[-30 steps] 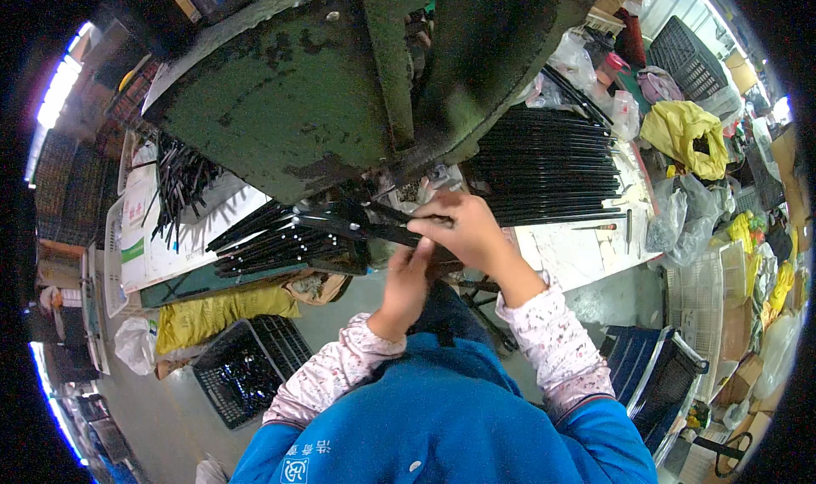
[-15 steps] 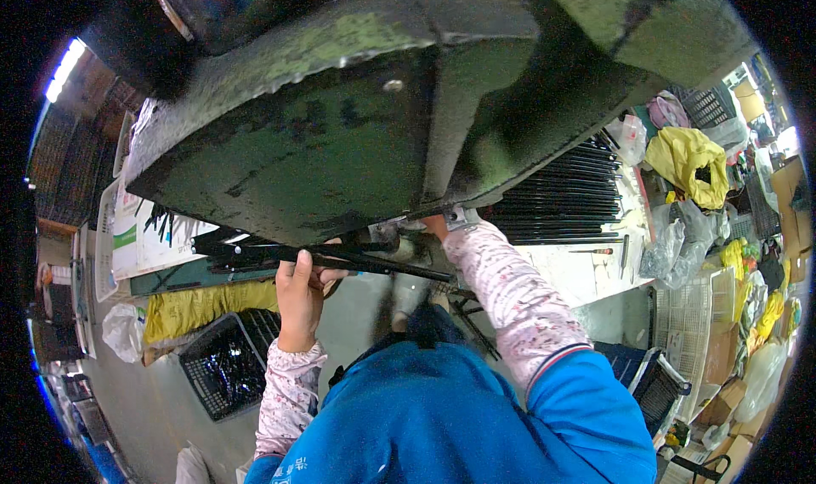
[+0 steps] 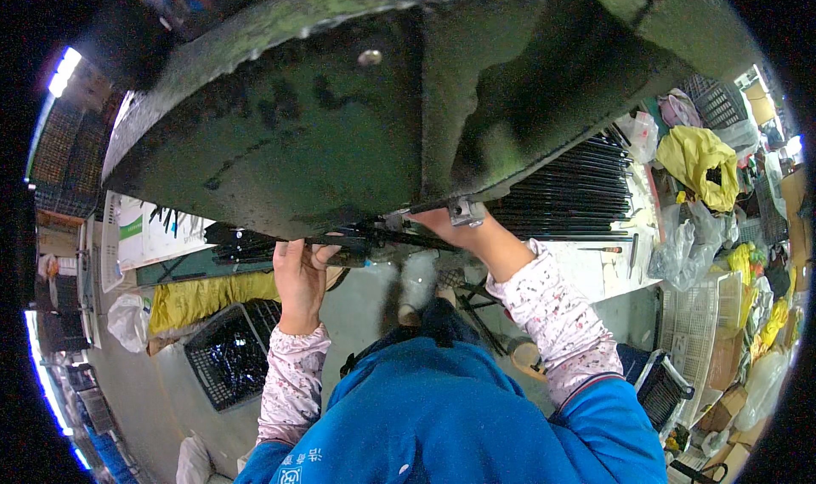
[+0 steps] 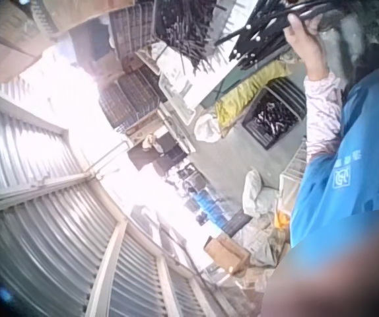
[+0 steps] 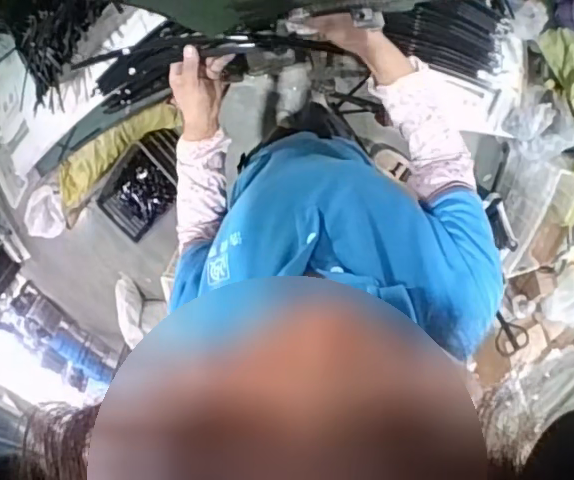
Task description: The person repeatedly picks up black metal rods from a bin and inserts them into a green industrial machine. They align the rods and push them into the machine's mechanism, then remove the processed rods and place them into a nearby container. The cycle continues throughout the clip.
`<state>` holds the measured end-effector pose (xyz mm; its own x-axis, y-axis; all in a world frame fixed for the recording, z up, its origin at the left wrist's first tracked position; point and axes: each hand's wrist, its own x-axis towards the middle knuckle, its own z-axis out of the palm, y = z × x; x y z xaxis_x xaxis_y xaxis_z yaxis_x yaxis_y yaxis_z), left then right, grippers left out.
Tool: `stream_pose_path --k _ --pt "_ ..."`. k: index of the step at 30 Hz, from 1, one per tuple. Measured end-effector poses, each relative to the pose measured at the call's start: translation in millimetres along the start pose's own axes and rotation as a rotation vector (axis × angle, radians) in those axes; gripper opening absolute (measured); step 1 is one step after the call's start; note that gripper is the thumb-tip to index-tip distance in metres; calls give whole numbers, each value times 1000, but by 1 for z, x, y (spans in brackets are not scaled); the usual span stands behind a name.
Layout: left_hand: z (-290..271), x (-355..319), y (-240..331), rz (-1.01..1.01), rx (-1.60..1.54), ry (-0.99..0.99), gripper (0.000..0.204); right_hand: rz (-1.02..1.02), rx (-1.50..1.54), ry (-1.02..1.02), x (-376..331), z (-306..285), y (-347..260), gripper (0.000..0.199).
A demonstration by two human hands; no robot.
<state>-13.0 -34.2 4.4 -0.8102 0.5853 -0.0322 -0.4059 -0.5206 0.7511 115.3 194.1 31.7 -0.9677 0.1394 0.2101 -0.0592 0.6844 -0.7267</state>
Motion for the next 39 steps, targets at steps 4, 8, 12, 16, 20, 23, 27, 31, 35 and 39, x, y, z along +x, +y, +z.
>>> stream_pose_path --k 4,8,12,16,20,23,27,31,35,39 --pt "-4 0 -3 2 49 -19 29 -186 -297 94 -7 24 -5 32" --pt "-7 -2 -4 -24 117 8 31 -446 -643 271 -1 25 -23 24" --pt "-3 -6 -9 -24 91 85 23 -204 -452 292 -18 35 -28 27" --pt "-2 -11 -9 3 109 66 24 -143 -360 420 -26 34 -29 23" --pt "-2 -10 -7 -14 130 46 29 -49 -335 425 -19 33 -28 19" --pt "-2 -11 -8 8 159 60 30 -128 -358 370 -18 29 -31 18" --pt "-4 -14 -11 -21 146 92 29 -125 -329 424 -19 41 -21 20" --pt "-5 -16 -14 4 160 109 30 -134 -373 517 -19 36 -30 22" --pt "6 -17 -5 34 249 80 31 -170 -356 519 -17 34 -18 20" --pt "9 -19 -4 47 284 84 31 -157 -399 459 -20 40 -5 18"
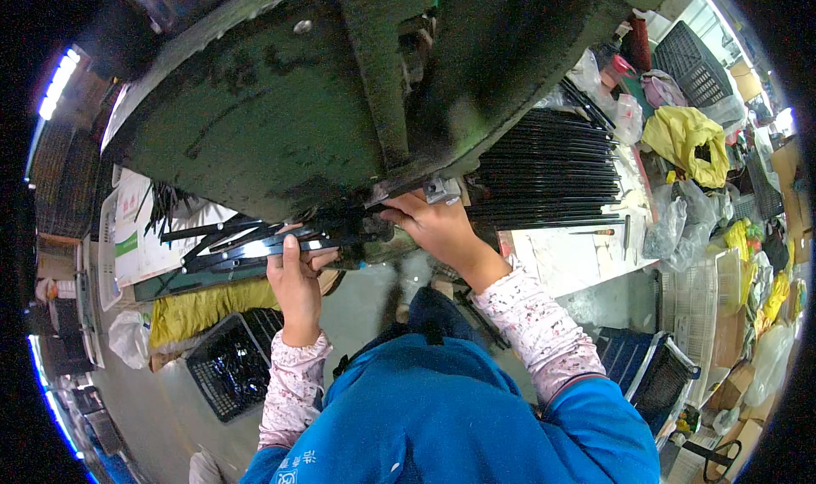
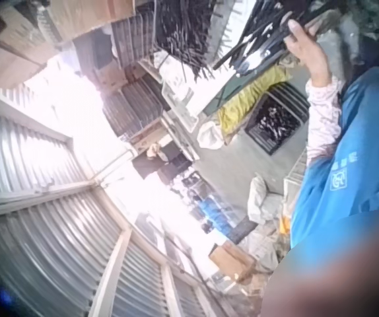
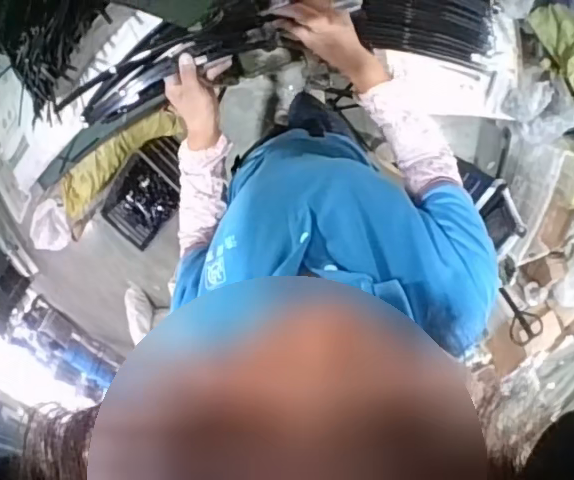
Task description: The person repeatedly picks up black metal rods from a bin and inserts them into a green industrial machine. They align the rods and push them into the machine's mechanism, then remove the processed rods and place them into a nearby container. The cycle continues throughout the clip.
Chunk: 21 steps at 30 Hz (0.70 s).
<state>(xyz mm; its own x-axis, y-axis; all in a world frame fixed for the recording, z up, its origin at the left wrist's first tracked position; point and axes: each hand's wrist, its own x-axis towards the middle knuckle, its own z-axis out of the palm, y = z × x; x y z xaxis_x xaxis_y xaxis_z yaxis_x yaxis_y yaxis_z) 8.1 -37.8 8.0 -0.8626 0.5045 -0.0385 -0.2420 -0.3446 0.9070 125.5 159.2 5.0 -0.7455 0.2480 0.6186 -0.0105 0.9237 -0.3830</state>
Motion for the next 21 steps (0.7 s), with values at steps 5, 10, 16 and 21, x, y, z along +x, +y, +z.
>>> stream_pose_path --k 5,10,16,21 --pt "-10 9 -14 -277 -365 86 27 84 86 -64 -1 2 3 22" --pt "-2 0 -19 -232 -264 -46 27 582 701 -69 -12 7 38 29" --pt "20 -5 -22 -193 -228 -151 32 486 126 -336 -51 89 109 38" --pt "32 9 -11 -88 -270 -156 31 274 -273 -60 -42 127 105 25"
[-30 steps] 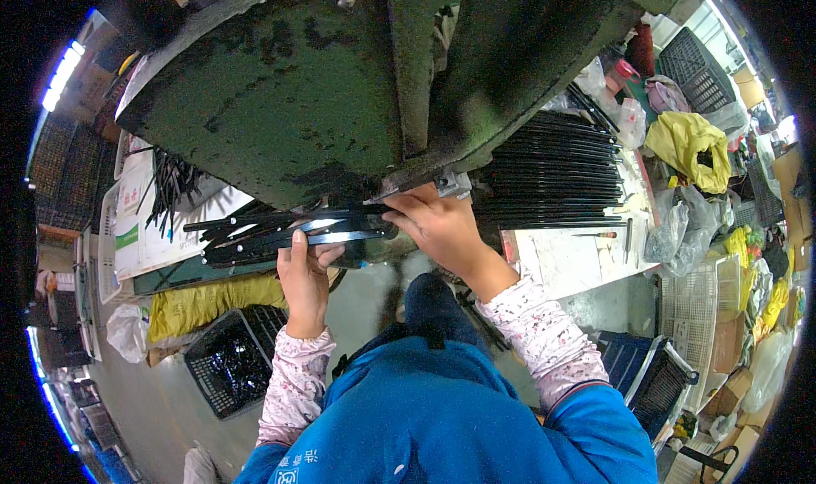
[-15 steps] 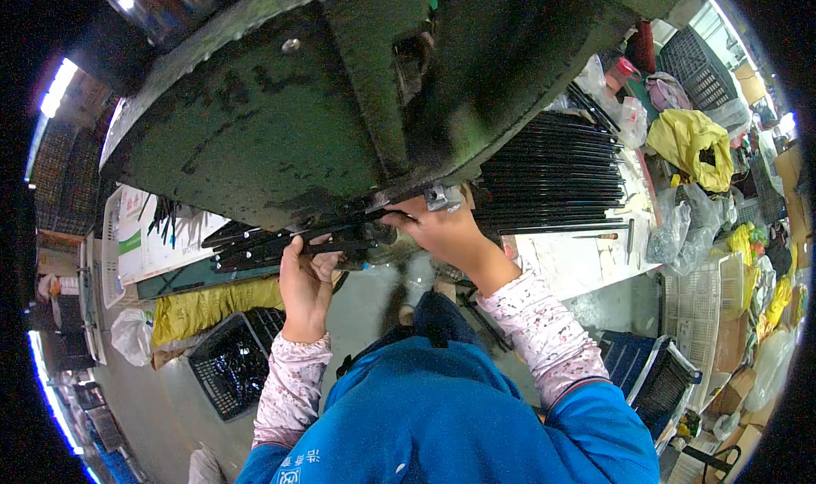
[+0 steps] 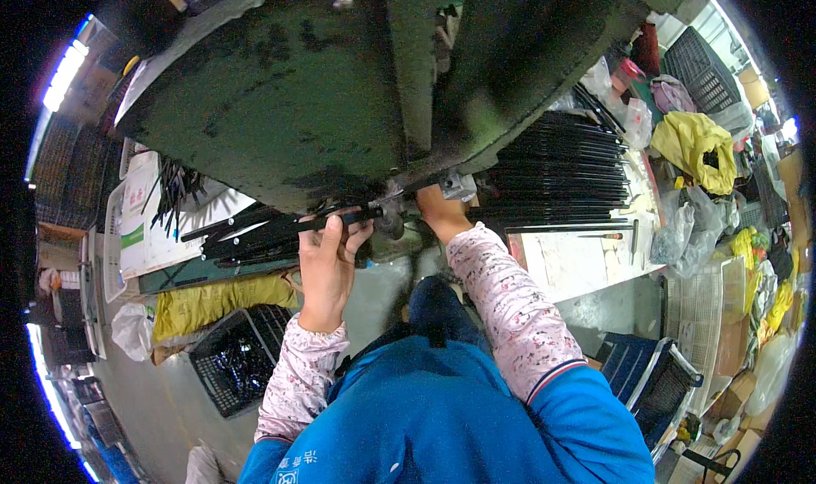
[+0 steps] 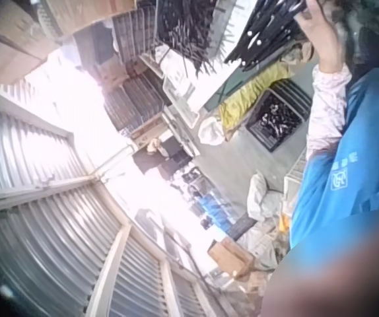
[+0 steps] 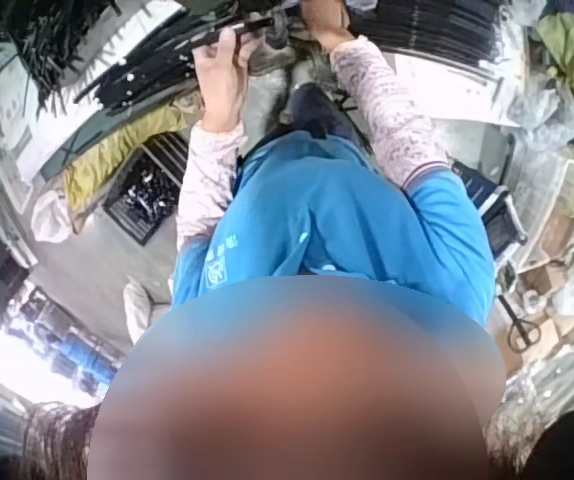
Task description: The person repeatedly picks up black metal rods from a bin and inserts them into a green industrial machine. They align the rods and push them into the machine's mechanism, then remove the processed rods and place them into a nearby container. The cycle continues throughout the clip.
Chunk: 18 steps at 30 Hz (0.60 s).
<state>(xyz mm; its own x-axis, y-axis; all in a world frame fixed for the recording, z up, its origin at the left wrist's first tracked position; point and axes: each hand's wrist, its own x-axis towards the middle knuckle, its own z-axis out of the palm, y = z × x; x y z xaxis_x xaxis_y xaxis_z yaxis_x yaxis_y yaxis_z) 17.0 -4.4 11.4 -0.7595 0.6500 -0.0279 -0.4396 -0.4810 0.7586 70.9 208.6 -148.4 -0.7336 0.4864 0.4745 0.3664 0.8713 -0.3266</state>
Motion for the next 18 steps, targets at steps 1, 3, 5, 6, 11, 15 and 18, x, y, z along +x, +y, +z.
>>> stream_pose_path --k 1,3,5,6,11,15,18 --pt "1 2 1 18 -2 -6 29 -25 -2 16 1 2 1 26" --pt "2 6 4 12 11 8 28 58 54 -9 6 -5 -7 27" --pt "2 7 4 5 13 12 29 94 141 -26 10 -14 -12 28" --pt "3 6 4 3 8 10 30 88 200 -31 11 -19 -15 28" --pt "-8 6 -11 -28 -19 14 36 -110 224 -8 6 -38 -10 27" --pt "-14 5 -20 -36 -56 51 32 314 798 -41 -4 -68 -37 24" --pt "-16 2 -24 -58 -80 95 27 635 1369 -253 8 -136 -92 25"
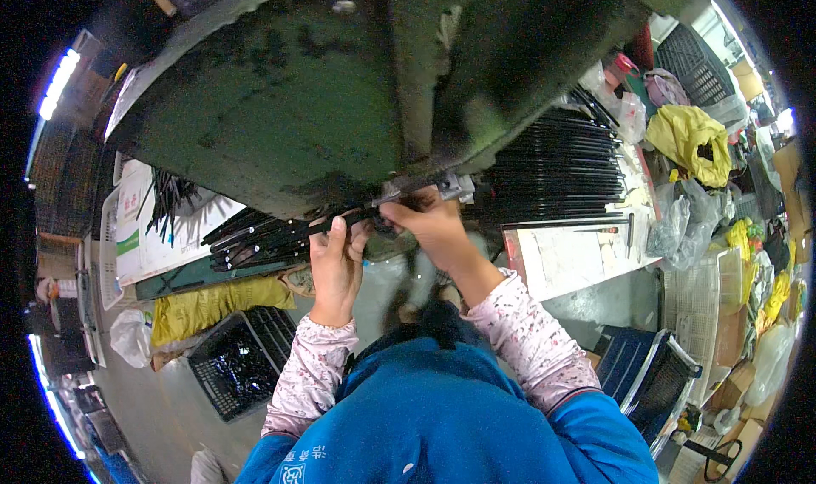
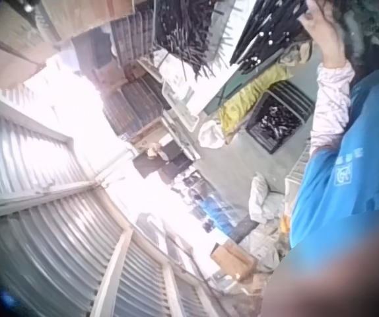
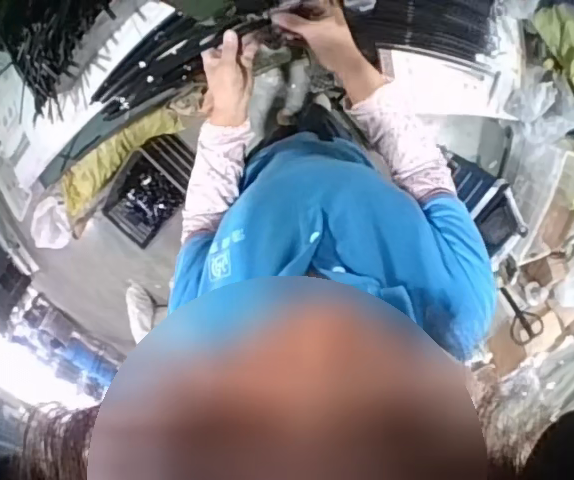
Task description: The person repeatedly picks up black metal rods from a bin and inserts them into a green industrial machine. They align the rods and push them into the machine's mechanism, then remove the processed rods and place them into a nearby container. The cycle continues throughout the clip.
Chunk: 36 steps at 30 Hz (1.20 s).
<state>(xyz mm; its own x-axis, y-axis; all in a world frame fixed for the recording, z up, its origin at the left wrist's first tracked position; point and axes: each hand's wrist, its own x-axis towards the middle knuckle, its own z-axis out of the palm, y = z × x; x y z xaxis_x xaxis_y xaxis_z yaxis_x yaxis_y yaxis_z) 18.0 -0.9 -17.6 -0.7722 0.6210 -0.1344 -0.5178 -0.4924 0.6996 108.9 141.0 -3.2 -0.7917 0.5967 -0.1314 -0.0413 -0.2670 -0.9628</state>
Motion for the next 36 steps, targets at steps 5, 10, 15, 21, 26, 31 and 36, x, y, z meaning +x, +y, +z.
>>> stream_pose_path --k 5,10,15,21,26,31,36 --pt "5 2 -4 32 5 69 14 -88 12 189 1 34 1 19" --pt "-7 3 -8 27 34 75 20 -200 -195 153 1 33 5 19" --pt "-11 3 -11 22 16 15 27 -156 -92 65 -5 32 -6 15" --pt "-20 1 -17 25 -1 89 23 -522 -703 241 4 40 6 26" --pt "-16 -2 -19 30 -10 103 25 -562 -943 163 2 36 -2 33" --pt "-17 -4 -18 4 35 203 24 -493 -866 192 5 -13 31 28" --pt "-5 -11 -14 -79 61 167 20 -205 -1488 188 21 -147 111 18"
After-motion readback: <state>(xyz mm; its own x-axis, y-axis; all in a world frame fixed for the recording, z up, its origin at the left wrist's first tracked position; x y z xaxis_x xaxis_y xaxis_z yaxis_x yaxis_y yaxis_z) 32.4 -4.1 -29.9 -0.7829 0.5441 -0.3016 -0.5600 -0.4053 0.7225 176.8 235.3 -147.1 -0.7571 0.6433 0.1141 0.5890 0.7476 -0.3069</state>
